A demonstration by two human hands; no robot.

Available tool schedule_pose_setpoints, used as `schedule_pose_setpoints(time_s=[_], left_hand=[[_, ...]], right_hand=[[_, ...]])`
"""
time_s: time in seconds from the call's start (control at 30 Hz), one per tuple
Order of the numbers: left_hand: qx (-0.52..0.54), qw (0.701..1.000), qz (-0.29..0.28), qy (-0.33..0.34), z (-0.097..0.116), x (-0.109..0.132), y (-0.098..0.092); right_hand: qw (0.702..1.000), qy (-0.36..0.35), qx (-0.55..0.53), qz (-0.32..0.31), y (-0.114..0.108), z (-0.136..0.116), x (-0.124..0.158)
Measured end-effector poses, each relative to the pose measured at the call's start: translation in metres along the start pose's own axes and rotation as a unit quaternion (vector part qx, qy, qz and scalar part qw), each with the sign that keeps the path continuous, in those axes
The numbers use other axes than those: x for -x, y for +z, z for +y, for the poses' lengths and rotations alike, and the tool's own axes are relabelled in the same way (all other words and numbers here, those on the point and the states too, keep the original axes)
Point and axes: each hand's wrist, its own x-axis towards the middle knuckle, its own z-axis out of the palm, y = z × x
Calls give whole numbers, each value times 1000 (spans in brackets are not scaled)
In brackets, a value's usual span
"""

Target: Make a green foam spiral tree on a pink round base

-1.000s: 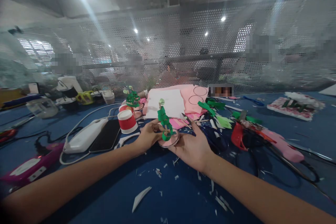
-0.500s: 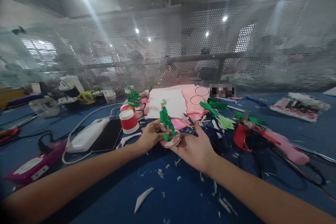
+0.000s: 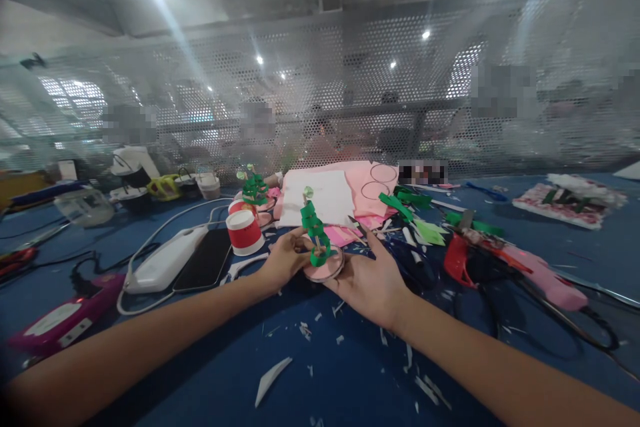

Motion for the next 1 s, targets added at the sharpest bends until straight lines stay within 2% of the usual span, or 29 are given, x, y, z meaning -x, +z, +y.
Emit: schedule_pose_setpoints(time_s=[0.23,0.43,1.0], left_hand=[[12,1000,-5,-3,-5,-2,-2],[6,1000,27,-11,-7,-3,-3],[27,999,24,-14,-4,-2,-2]], right_hand=[[999,0,-25,36,2,1,0],[1000,-7,-2,17,5,1,2],[1000,-12,9,16,8,2,3]])
